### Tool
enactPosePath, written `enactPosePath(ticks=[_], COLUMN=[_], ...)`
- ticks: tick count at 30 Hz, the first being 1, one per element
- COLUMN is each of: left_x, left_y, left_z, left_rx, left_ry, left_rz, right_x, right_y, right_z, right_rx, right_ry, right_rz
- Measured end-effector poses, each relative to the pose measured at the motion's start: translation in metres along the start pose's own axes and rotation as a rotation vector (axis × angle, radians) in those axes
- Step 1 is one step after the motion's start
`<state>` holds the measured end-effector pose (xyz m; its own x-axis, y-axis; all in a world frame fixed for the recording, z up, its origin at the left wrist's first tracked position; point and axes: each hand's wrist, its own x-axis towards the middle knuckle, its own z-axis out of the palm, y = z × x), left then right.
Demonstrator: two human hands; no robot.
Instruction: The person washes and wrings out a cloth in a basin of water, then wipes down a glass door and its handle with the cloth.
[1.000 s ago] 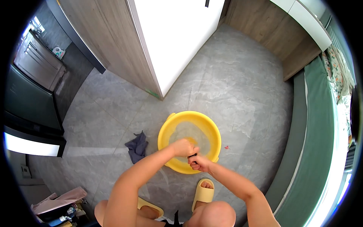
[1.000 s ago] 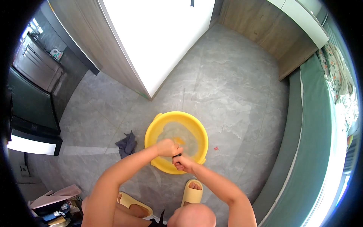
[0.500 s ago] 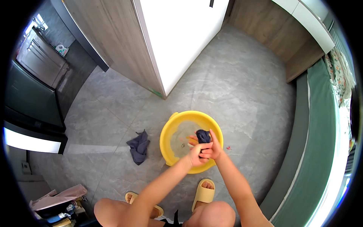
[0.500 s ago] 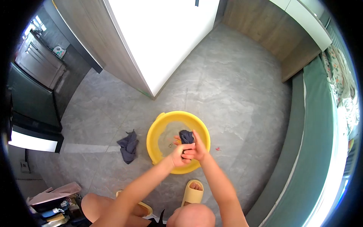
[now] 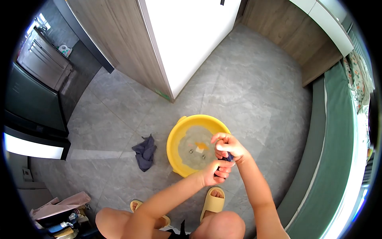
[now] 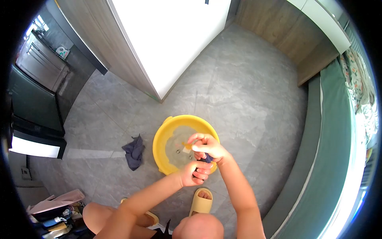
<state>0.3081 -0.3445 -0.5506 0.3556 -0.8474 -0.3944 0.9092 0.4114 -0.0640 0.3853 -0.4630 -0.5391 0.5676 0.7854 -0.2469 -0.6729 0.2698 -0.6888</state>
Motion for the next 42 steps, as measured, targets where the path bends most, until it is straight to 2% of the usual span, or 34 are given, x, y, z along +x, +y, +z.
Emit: enactPosePath(ticks=[2, 9, 10, 13, 14, 20, 23, 26, 29, 30, 33, 34, 37, 38, 41, 42], left_x=[-0.002, 0.025, 0.028, 0.043, 0.047, 0.025, 0.022, 0.024, 0.017, 0.007, 0.009, 0.007, 0.013, 0.017, 0.018, 0.016], left_y=[0.008, 0.004, 0.003, -0.001, -0.002, 0.001, 0.006, 0.002, 0.026, 0.024, 0.017, 0.014, -0.002, -0.009, -0.018, -0.016], left_z=[0.000, -0.070, -0.084, -0.132, -0.151, -0.148, -0.140, -0.134, -0.127, -0.088, -0.075, -0.059, -0.033, -0.030, -0.021, -0.019], left_rx=[0.153, 0.569, 0.635, 1.176, 1.414, 1.535, 1.527, 1.262, 0.287, 0.148, -0.159, -0.191, -0.463, -0.515, -0.502, -0.448], left_ry=[0.176, 0.639, 0.712, 0.992, 1.026, 1.095, 1.099, 1.106, 0.550, 0.509, 0.018, -0.086, -0.397, -0.466, -0.451, -0.427], left_rz=[0.027, 0.315, 0.348, 0.608, 0.747, 0.688, 0.722, 0.809, 0.238, 0.217, 0.094, 0.092, 0.019, -0.001, 0.091, 0.116], right_x=[0.008, 0.045, 0.050, 0.063, 0.067, 0.077, 0.073, 0.070, 0.064, 0.058, 0.036, 0.034, 0.031, 0.033, 0.030, 0.022], right_y=[-0.007, 0.058, 0.071, 0.112, 0.121, 0.138, 0.135, 0.132, 0.102, 0.099, 0.064, 0.063, 0.064, 0.066, 0.059, 0.056], right_z=[0.015, -0.007, -0.009, -0.022, -0.023, -0.020, -0.012, -0.031, -0.044, -0.062, -0.046, -0.048, -0.029, -0.028, -0.027, -0.031], right_rx=[-0.168, -0.629, -0.703, -1.057, -1.068, -1.046, -0.880, -0.533, -0.013, 0.075, 0.110, 0.174, 0.340, 0.469, 0.477, 0.593], right_ry=[0.233, 0.586, 0.646, 0.733, 0.771, 0.857, 0.901, 0.742, 0.689, 0.495, 0.142, 0.002, -0.229, -0.296, -0.411, -0.301], right_rz=[0.117, 0.070, 0.045, -0.268, -0.263, -0.284, -0.274, -0.188, -0.070, -0.034, 0.002, -0.002, -0.090, -0.124, -0.344, -0.317])
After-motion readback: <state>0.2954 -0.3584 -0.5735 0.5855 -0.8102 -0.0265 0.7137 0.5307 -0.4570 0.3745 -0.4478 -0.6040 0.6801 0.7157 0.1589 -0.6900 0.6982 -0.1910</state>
